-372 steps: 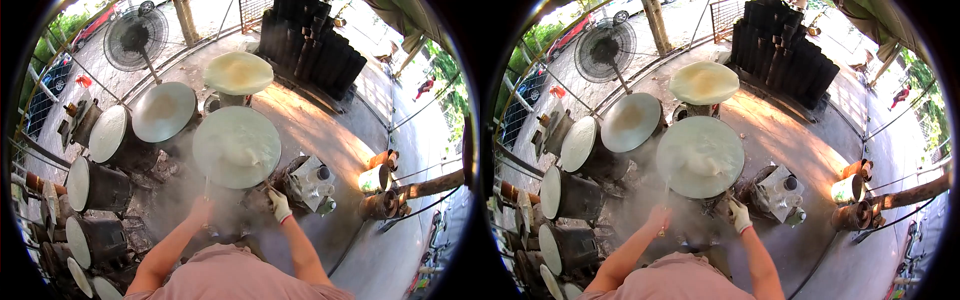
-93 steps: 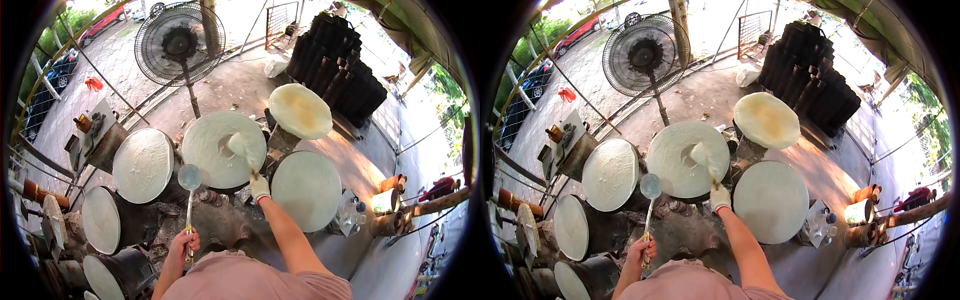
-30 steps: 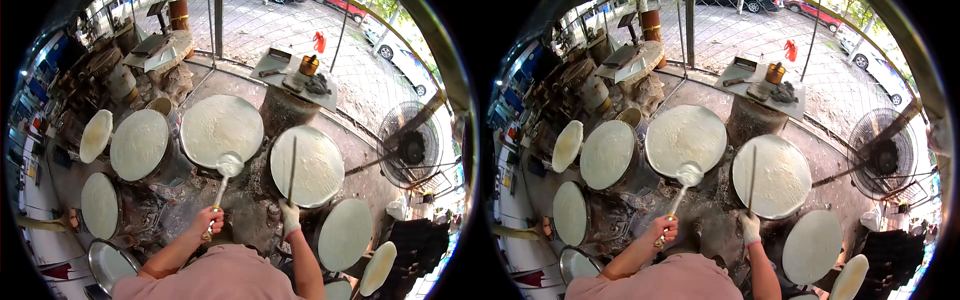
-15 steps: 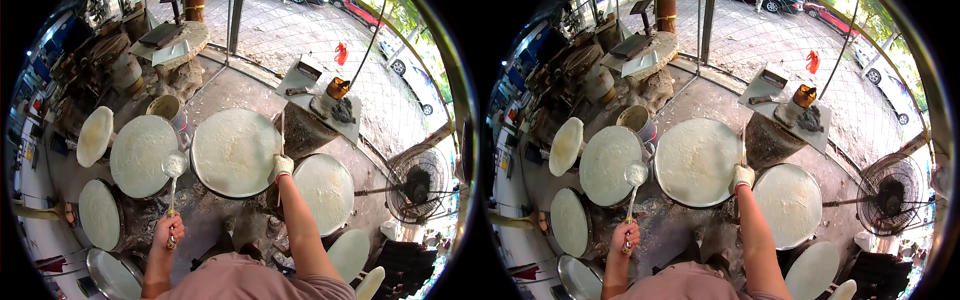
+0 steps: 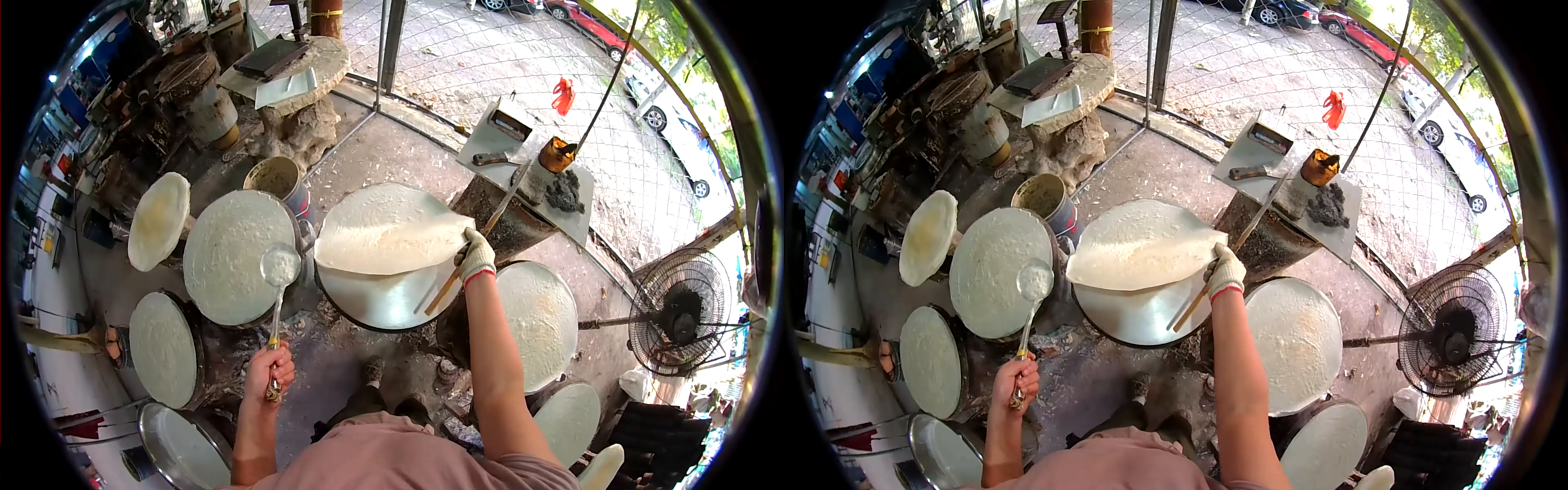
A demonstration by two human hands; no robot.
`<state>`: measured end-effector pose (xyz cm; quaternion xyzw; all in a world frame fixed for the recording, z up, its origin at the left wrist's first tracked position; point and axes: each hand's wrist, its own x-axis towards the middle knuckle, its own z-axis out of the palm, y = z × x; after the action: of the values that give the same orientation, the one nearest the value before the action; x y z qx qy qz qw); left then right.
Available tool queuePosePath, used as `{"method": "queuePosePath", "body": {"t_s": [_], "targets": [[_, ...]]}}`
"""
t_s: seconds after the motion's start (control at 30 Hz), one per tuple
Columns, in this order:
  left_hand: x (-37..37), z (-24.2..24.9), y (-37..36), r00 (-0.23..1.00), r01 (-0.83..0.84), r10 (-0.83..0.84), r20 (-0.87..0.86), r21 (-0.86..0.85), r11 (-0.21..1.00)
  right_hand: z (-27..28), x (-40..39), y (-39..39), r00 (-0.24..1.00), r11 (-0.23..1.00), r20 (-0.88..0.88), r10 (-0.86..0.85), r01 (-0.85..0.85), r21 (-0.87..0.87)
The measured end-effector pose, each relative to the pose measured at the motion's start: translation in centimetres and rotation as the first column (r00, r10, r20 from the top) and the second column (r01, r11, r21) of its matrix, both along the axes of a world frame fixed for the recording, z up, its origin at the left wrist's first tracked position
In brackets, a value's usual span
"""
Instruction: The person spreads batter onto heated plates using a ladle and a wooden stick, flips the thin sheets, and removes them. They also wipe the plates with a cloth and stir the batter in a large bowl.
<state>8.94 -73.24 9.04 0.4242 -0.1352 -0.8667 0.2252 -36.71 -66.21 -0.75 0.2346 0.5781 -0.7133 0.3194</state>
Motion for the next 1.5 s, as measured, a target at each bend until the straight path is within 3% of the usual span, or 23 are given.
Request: {"method": "queuePosePath", "body": {"t_s": [0.1,0.13,0.2,0.23,0.3,0.4,0.43,0.53,0.57,0.67,0.7,0.8,0.87,0.97,1.0,1.07,1.1,1.23,1.33,1.37,1.4,1.47,1.5], "targets": [[0.3,-0.2,0.0,1.0,0.002,-0.002,0.011,-0.006,1.0,0.2,1.5,0.7,1.0,0.996,-0.003,-0.022,0.022,0.091],[0.2,-0.3,-0.2,1.0,0.001,-0.001,0.019,-0.017,1.0,-0.6,2.8,1.5,0.987,1.0,-0.16,0.008,-0.003,0.03],[0.3,-0.6,-0.4,1.0,-0.021,0.021,0.023,-0.007,1.0,-0.9,4.7,2.6,0.93,0.989,-0.356,0.087,-0.038,0.141],[0.3,-0.6,-0.4,0.999,-0.042,0.042,0.033,0.004,0.999,-1.9,5.0,2.9,0.93,0.989,-0.356,0.089,-0.039,0.143],[0.3,-0.7,-0.7,0.998,-0.05,0.049,0.028,0.011,0.999,-3.0,5.5,2.9,0.821,0.951,-0.523,0.231,-0.077,0.299],[0.1,-0.5,-0.9,0.998,-0.053,0.053,0.021,0.005,0.999,-0.9,6.7,2.6,0.759,0.953,-0.606,0.239,-0.062,0.298],[0.0,-0.4,-0.9,0.999,-0.047,0.047,0.018,-0.002,0.999,0.0,7.1,2.6,0.787,0.979,-0.596,0.16,-0.051,0.196],[-0.6,-0.1,-1.0,1.0,-0.007,0.007,0.022,-0.017,1.0,3.0,7.8,4.2,0.856,0.991,-0.506,0.104,-0.044,0.13],[-0.8,-0.1,-1.0,0.999,0.043,-0.042,0.021,-0.017,0.999,0.7,7.1,5.5,0.873,0.998,-0.486,-0.052,0.068,0.015],[-1.5,-1.2,-1.0,0.998,0.051,-0.051,-0.032,0.002,0.999,1.7,6.7,13.6,0.861,0.966,-0.452,-0.234,0.259,-0.006],[-1.8,-1.9,-0.9,0.995,0.08,-0.078,-0.055,0.025,0.997,0.6,5.9,17.9,0.872,0.946,-0.444,-0.206,0.294,0.138],[-3.9,-2.4,-1.0,0.983,0.172,-0.169,-0.074,0.043,0.984,-2.0,5.4,29.5,0.794,0.813,-0.541,-0.278,0.494,0.307],[-5.6,-2.5,-0.8,0.978,0.202,-0.2,-0.054,0.039,0.979,-5.4,3.9,36.5,0.832,0.779,-0.458,-0.314,0.502,0.377],[-8.7,-2.2,0.4,0.946,0.324,-0.323,-0.037,0.026,0.946,-11.1,0.9,44.5,0.89,0.546,-0.433,-0.142,0.435,0.716],[-9.7,-1.8,0.9,0.943,0.33,-0.329,-0.037,0.022,0.944,-11.0,0.3,45.2,0.889,0.545,-0.434,-0.149,0.44,0.714],[-11.3,-1.1,2.2,0.915,0.402,-0.401,-0.039,0.009,0.916,-9.5,-0.9,45.8,0.903,0.408,-0.427,-0.034,0.403,0.819],[-12.1,-0.7,2.8,0.914,0.405,-0.405,-0.038,0.004,0.914,-6.4,-0.8,44.7,0.931,0.382,-0.363,-0.042,0.35,0.855],[-14.1,0.3,5.2,0.877,0.48,-0.48,-0.002,0.008,0.877,-6.4,-0.6,45.9,0.914,0.305,-0.404,-0.036,0.395,0.867],[-14.6,0.6,6.1,0.864,0.503,-0.503,0.015,0.005,0.864,-6.3,2.0,46.0,0.907,0.411,-0.397,-0.144,0.42,0.81],[-14.5,0.5,6.2,0.847,0.531,-0.531,-0.017,0.009,0.847,-12.3,1.6,47.9,0.913,0.389,-0.38,-0.148,0.407,0.827],[-14.5,0.4,6.3,0.83,0.557,-0.556,-0.049,0.012,0.83,-13.9,1.6,48.6,0.913,0.395,-0.383,-0.141,0.407,0.824],[-14.6,0.3,6.5,0.835,0.551,-0.551,-0.017,0.003,0.835,-15.4,1.9,48.5,0.901,0.631,-0.402,-0.161,0.407,0.66],[-14.6,0.2,6.6,0.828,0.56,-0.56,-0.007,-0.008,0.828,-7.8,3.0,45.3,0.887,0.729,-0.387,-0.25,0.436,0.528]]}}
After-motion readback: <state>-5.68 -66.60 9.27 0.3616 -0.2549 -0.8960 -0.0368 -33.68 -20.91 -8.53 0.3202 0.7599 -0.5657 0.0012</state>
